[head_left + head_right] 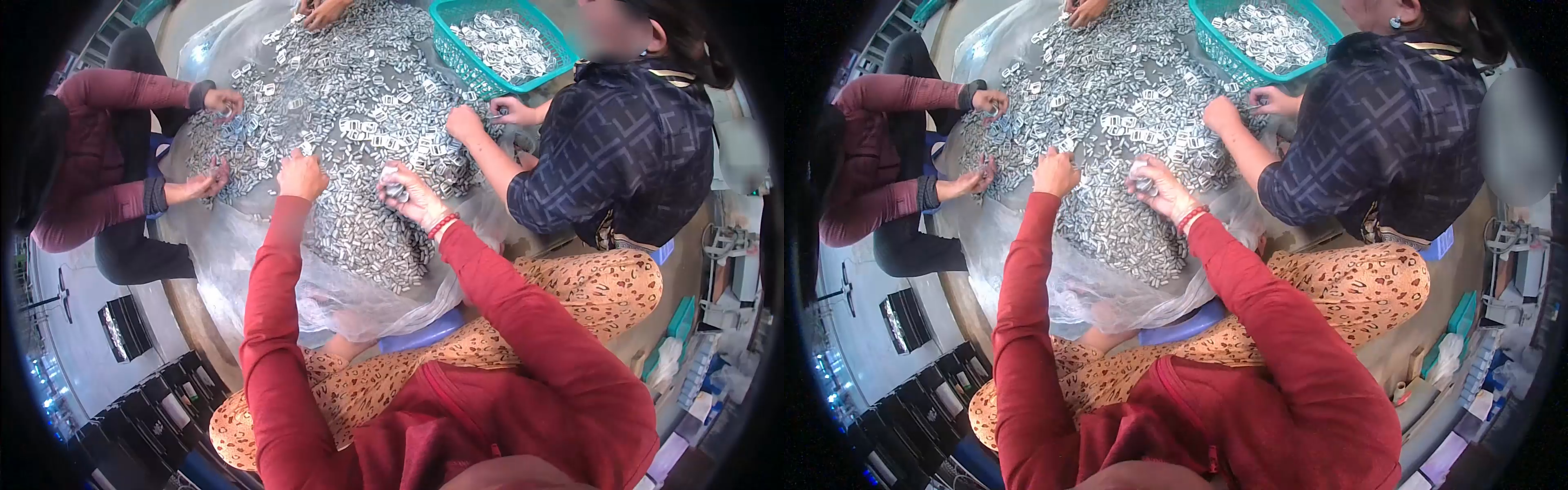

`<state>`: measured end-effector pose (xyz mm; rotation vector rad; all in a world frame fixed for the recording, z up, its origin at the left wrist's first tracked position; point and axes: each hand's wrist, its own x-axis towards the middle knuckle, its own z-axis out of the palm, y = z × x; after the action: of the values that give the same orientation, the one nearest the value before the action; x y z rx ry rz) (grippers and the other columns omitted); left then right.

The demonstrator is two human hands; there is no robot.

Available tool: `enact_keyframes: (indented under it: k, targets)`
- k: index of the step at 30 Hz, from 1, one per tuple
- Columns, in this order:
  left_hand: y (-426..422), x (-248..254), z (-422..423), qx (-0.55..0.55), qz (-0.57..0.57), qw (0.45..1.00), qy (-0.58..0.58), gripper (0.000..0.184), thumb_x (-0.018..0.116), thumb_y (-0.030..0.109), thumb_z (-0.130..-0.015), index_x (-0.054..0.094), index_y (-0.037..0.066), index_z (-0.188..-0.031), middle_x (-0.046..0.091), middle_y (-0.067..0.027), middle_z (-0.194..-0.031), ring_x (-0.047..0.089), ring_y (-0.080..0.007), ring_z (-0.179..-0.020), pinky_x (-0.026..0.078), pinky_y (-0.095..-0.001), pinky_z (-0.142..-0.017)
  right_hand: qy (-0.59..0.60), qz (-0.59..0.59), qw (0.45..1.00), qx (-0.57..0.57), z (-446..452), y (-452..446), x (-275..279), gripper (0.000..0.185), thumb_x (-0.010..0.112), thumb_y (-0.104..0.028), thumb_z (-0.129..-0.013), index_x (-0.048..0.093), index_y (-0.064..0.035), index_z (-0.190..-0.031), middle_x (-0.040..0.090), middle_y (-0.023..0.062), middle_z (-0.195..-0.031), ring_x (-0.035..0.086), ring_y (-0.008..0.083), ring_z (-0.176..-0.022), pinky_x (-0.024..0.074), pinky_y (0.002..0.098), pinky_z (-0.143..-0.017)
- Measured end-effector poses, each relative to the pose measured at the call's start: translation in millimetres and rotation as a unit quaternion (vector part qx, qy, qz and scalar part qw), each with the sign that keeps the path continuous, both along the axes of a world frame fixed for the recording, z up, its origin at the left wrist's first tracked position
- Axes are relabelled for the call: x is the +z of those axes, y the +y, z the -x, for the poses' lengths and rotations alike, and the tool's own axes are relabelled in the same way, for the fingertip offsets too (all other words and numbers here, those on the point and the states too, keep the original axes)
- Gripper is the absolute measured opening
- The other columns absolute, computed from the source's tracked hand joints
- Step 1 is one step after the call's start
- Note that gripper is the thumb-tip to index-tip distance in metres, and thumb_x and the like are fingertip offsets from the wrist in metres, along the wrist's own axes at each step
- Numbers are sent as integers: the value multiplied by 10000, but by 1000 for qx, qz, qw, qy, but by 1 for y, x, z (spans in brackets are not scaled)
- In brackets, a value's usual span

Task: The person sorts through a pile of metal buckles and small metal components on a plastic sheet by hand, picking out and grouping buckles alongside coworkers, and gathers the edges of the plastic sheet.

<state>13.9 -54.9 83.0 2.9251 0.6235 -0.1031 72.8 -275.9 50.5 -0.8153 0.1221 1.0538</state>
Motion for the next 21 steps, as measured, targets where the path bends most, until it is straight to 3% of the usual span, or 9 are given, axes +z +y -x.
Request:
enact_keyframes:
  k: [2,6,7,11,14,15,16,18,21]
  targets:
    - [1,16,-7,-26,61,997,-44,282,608,240,-656,661,113,-901,571,-206,-928,556,-353,-892,483,-434,-724,24,-35,998,49,7,2,-20,564,556,-74,-751,377,-150,-1280,589,84,-852,608,218,-718,496,300,-624]
    - [-20,55,-19,-226,108,968,8,263,639,180,-637,653,115,-892,575,-196,-871,499,-373,-1000,437,-442,-833,162,-163,973,24,26,14,6,508,521,-279,-830,362,-180,-1302,519,143,-1095,531,331,-987,429,449,-880]
    - [-33,68,-21,-267,114,952,95,452,700,172,-595,614,133,-1036,516,-222,-1041,415,-424,-1108,447,-441,-842,195,-205,959,20,28,18,10,491,507,-331,-846,371,-183,-1294,492,153,-1154,501,348,-1048,403,476,-918]
    - [-76,78,-26,-270,168,933,166,637,736,141,-566,520,176,-1164,388,-215,-1221,416,-427,-1086,412,-438,-911,259,-201,944,-44,27,30,13,459,447,-478,-845,432,-214,-1220,399,109,-1251,409,319,-1140,416,483,-887]
    - [-69,88,-27,-295,205,933,-30,549,738,190,-594,561,152,-1113,440,-205,-1177,466,-394,-1058,391,-423,-910,258,-39,953,-154,8,47,14,400,429,-441,-847,488,-170,-1135,485,114,-1132,496,306,-1015,453,458,-822]
    - [-64,98,-29,-270,235,929,-92,496,719,184,-641,562,124,-1108,442,-197,-1181,471,-365,-1063,387,-401,-916,231,-166,943,-176,-12,56,-9,333,417,-358,-845,528,-96,-1018,545,122,-975,548,292,-866,488,415,-739]
    - [-57,118,-26,-255,244,921,-164,422,683,163,-698,567,94,-1097,464,-178,-1165,481,-333,-1057,388,-377,-911,290,-213,913,-190,-28,54,30,281,423,-286,-837,539,-46,-924,559,120,-852,565,280,-774,509,384,-681]
    - [-29,128,-20,-193,224,926,-235,368,649,137,-729,574,86,-1086,492,-152,-1137,488,-311,-1046,397,-351,-892,334,-382,850,-143,-86,55,65,295,420,-273,-869,520,-28,-999,536,170,-936,532,298,-881,517,362,-607]
    - [13,130,1,-93,225,954,-176,336,607,159,-773,572,92,-1100,507,-113,-1120,491,-240,-1043,403,-352,-873,128,-477,850,-187,-160,21,165,257,450,-201,-858,514,-2,-1007,495,183,-1041,491,321,-973,499,383,-668]
